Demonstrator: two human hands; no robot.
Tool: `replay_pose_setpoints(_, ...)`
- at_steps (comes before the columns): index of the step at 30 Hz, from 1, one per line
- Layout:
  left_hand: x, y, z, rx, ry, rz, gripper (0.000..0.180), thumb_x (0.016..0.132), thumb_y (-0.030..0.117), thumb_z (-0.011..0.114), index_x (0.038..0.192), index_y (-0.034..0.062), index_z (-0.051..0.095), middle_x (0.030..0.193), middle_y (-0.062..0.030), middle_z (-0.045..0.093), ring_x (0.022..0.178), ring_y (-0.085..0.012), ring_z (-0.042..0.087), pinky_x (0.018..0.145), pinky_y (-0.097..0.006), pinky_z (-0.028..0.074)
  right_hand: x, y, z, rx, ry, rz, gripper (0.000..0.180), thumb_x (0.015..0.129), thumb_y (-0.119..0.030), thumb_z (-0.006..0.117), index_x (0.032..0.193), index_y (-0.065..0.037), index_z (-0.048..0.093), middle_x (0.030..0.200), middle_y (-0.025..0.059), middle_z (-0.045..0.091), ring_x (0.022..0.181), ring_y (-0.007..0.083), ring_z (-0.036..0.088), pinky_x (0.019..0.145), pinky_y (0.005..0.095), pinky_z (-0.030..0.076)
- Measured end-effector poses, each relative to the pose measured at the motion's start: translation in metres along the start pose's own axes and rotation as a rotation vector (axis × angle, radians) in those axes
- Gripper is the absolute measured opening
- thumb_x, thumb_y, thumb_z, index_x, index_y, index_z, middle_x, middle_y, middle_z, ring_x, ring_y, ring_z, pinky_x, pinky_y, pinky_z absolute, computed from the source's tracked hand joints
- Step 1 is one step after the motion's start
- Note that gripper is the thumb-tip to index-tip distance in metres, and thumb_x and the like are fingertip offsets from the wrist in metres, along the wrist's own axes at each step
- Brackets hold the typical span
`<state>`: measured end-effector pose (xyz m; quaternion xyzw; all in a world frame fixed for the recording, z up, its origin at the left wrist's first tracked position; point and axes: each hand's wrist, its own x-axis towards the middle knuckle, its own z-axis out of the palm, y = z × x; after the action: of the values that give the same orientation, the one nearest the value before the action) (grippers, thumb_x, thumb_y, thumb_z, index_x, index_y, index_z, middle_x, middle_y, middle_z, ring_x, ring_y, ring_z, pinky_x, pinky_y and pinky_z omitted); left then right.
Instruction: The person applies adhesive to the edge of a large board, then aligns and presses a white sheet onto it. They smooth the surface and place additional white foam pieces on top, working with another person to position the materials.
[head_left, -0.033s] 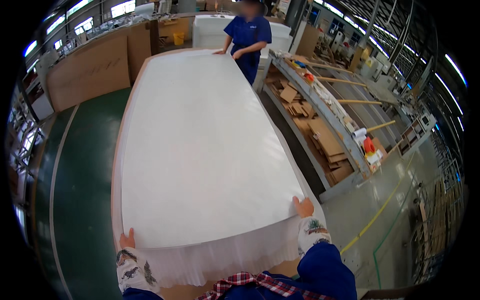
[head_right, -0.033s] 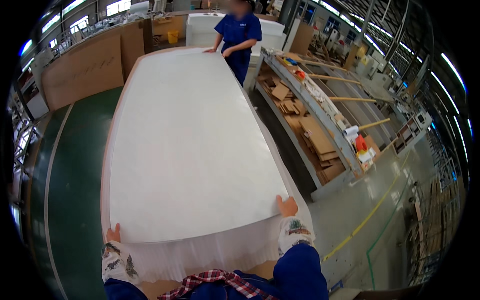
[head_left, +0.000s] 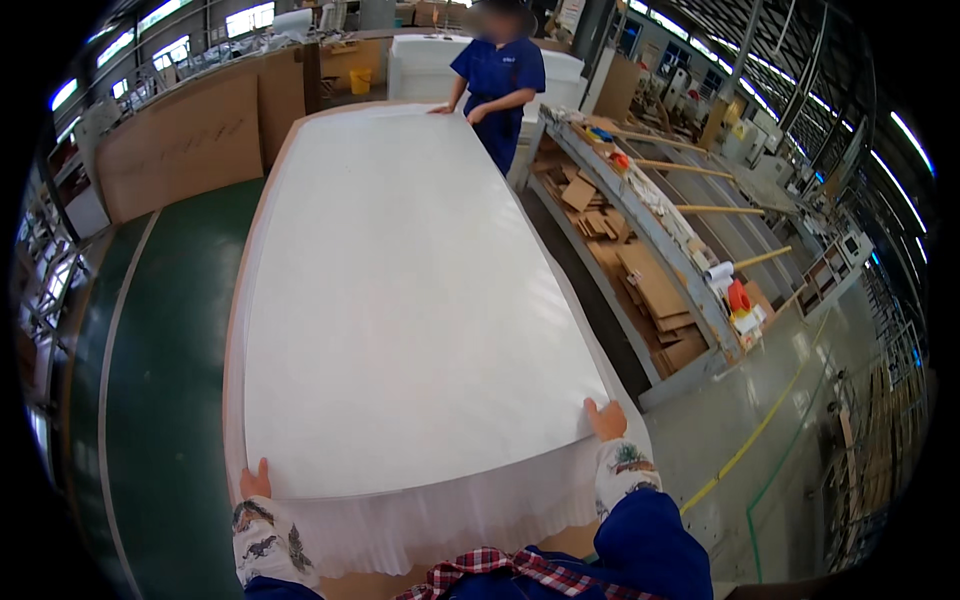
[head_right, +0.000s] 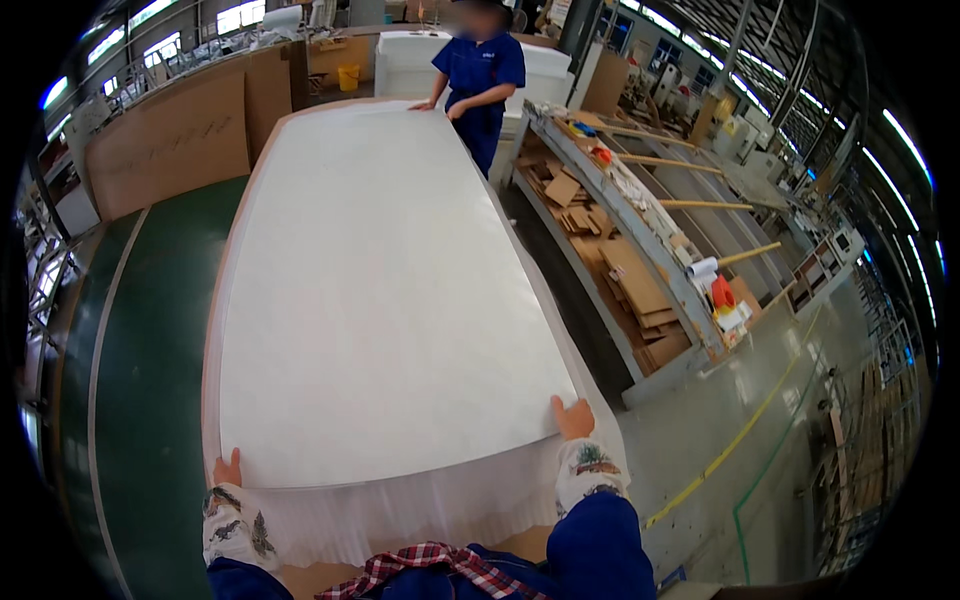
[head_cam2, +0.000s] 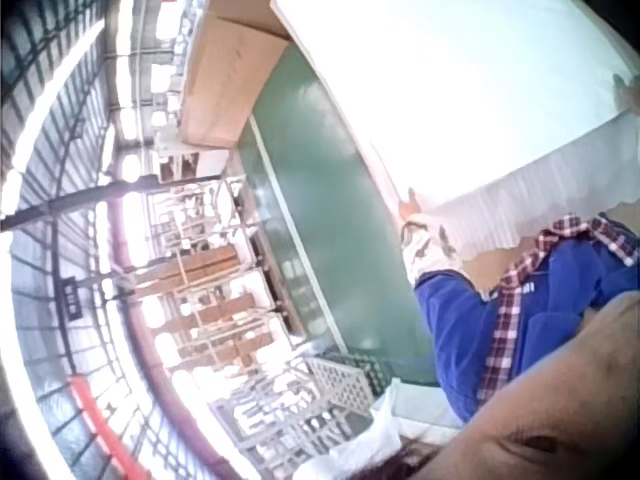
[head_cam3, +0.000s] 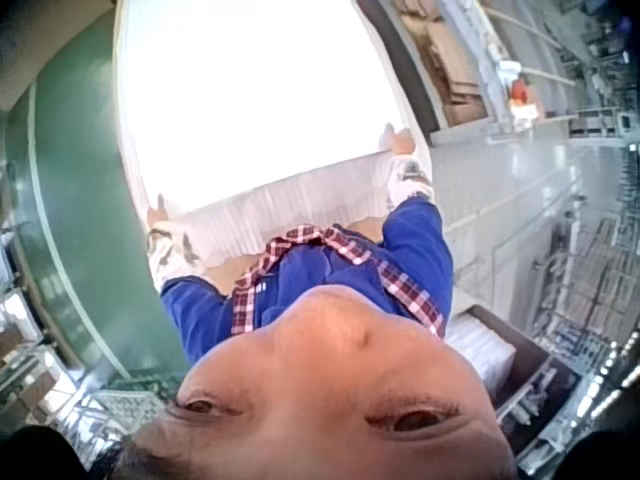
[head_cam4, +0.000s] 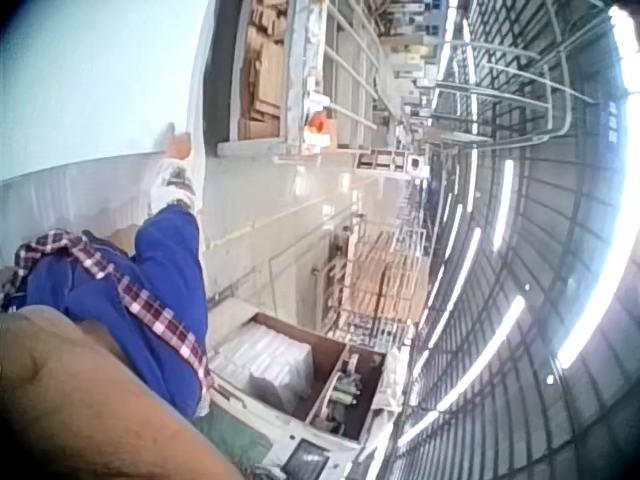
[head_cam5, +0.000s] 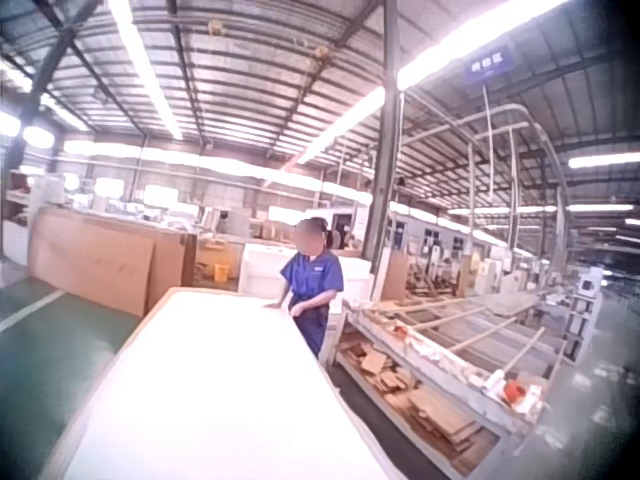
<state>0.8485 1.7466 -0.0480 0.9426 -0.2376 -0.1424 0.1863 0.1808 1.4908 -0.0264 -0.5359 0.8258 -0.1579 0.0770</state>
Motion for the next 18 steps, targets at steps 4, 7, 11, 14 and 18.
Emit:
replay_pose_setpoints(4,0.002,-0.012,0.018,0.122,0.189,-0.020,0.071,0.081,0.055,0.045,0.111,-0.0095,0.043,0.109,-0.0292,0.049,0.097,-0.0424,0.050,0.082,-0.046,0.041,-0.006,-0.009,-0.001,0.033,0.038,-0.004,0.072,0.067,-0.058,0.057,0.095,0.007,0.051,0.095,0.0247,0.056,0.090,0.0387,0.054,0.079,0.0448,0.043)
replay_pose_setpoints(7,-0.003,0.000,0.009,0.147,0.219,-0.050,0.068,0.083,0.055,0.042,0.109,-0.0078,0.042,0.109,-0.0279,0.048,0.096,-0.0415,0.051,0.080,-0.047,0.042,-0.014,-0.021,-0.010,0.049,0.044,0.035,0.072,0.067,-0.058,0.058,0.095,0.008,0.051,0.096,0.0246,0.056,0.090,0.0387,0.054,0.080,0.0447,0.042)
replay_pose_setpoints(11,-0.008,0.008,0.007,0.146,0.226,-0.053,0.065,0.083,0.055,0.040,0.104,-0.0063,0.043,0.102,-0.0259,0.051,0.093,-0.0407,0.052,0.076,-0.046,0.043,-0.012,-0.020,-0.013,0.073,0.048,0.046,0.074,0.066,-0.058,0.058,0.097,0.008,0.051,0.097,0.0253,0.056,0.091,0.0390,0.054,0.080,0.0447,0.043)
replay_pose_setpoints(14,-0.007,0.009,0.007,0.158,0.254,-0.068,0.064,0.083,0.055,0.041,0.101,-0.0055,0.045,0.101,-0.0257,0.051,0.092,-0.0400,0.052,0.076,-0.046,0.043,-0.015,-0.019,-0.016,0.078,0.003,0.040,0.075,0.066,-0.058,0.058,0.100,0.009,0.050,0.098,0.0251,0.055,0.093,0.0392,0.053,0.080,0.0450,0.042)
replay_pose_setpoints(18,0.003,-0.004,0.017,0.196,0.328,-0.056,0.064,0.081,0.055,0.043,0.102,-0.0051,0.045,0.097,-0.0249,0.052,0.091,-0.0388,0.052,0.077,-0.044,0.043,-0.022,-0.020,-0.009,-0.003,-0.003,0.023,0.078,0.070,-0.058,0.055,0.109,0.009,0.044,0.104,0.0234,0.051,0.097,0.0382,0.049,0.083,0.0470,0.039)
